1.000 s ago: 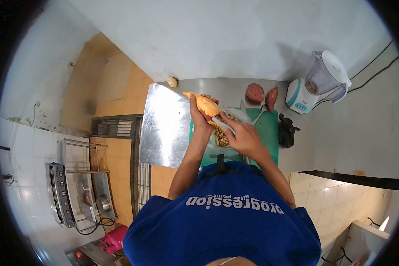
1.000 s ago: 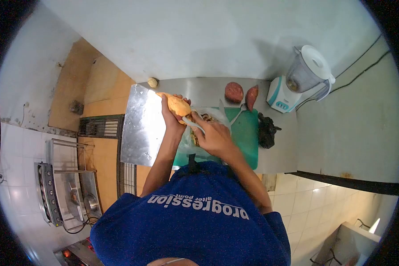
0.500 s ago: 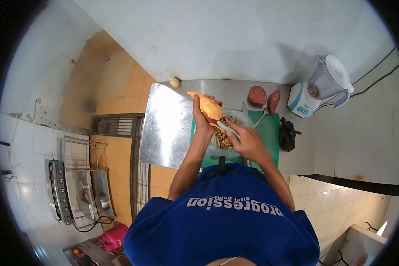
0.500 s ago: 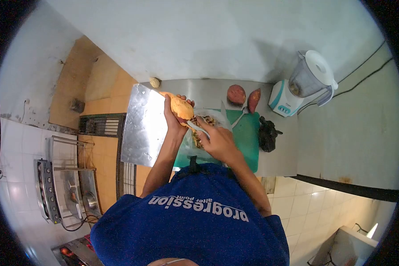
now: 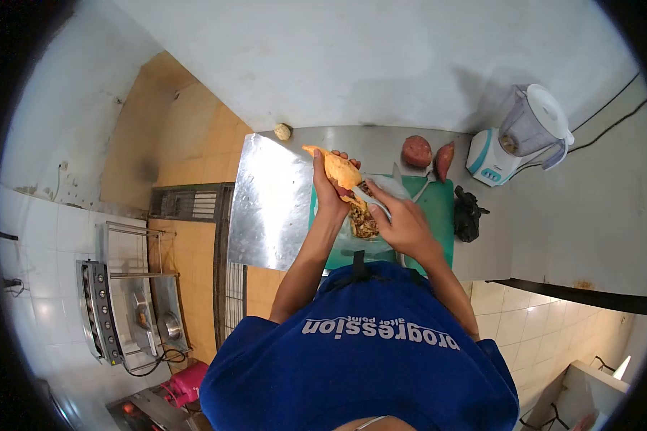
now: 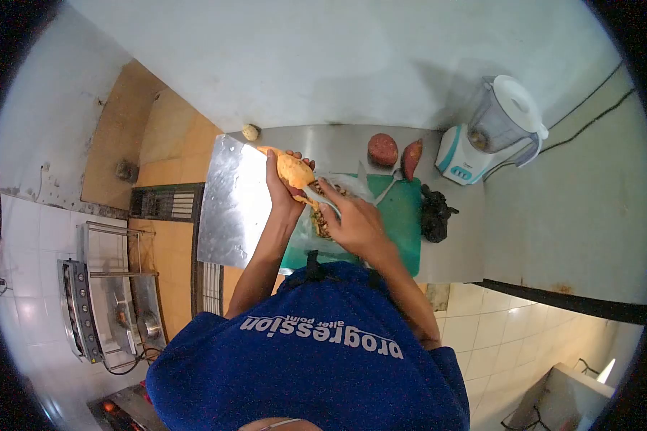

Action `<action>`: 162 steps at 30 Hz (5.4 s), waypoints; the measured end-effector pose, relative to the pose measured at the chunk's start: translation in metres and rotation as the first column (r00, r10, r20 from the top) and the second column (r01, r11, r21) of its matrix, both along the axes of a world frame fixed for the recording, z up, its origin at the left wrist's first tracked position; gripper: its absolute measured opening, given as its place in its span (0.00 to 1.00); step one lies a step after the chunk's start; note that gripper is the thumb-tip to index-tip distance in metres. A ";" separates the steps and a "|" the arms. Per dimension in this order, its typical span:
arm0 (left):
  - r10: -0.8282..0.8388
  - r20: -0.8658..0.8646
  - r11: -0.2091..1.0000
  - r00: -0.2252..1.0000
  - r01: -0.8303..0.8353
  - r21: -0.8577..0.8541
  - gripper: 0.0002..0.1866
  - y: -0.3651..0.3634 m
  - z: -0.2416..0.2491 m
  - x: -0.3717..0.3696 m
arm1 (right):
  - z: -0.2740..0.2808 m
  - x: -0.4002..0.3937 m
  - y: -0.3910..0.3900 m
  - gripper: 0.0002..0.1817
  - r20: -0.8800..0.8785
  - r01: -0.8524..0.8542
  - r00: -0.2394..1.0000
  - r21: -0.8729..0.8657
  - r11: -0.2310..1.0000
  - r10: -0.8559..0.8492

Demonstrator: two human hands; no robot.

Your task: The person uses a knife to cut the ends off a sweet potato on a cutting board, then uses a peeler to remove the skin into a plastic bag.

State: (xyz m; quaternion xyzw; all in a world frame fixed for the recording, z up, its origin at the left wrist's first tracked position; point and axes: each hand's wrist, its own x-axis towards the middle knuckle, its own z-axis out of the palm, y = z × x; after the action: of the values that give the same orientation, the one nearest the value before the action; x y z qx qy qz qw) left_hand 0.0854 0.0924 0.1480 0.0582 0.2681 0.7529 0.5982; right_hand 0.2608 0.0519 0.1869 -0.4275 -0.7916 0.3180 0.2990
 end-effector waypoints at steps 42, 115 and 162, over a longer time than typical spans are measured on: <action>-0.087 0.059 0.994 0.995 0.090 -0.065 0.22 -0.007 -0.051 -0.051 | -0.036 0.050 0.022 0.25 0.056 -0.210 0.973 -0.192 0.959 0.224; -0.244 -0.047 0.945 0.969 0.227 -0.237 0.22 -0.026 -0.052 -0.034 | -0.023 -0.069 -0.041 0.27 0.339 0.214 0.926 -0.108 0.971 -0.166; -0.345 -0.260 0.939 0.902 0.330 -0.101 0.30 -0.049 -0.016 -0.056 | 0.012 -0.047 0.042 0.26 0.026 0.001 1.000 -0.209 0.978 0.005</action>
State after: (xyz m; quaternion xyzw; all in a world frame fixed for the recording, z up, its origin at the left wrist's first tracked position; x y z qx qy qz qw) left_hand 0.0291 0.0439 0.1316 0.1910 0.3543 0.6150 0.6781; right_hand 0.2135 0.0940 0.1987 -0.4599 -0.7583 0.3939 0.2416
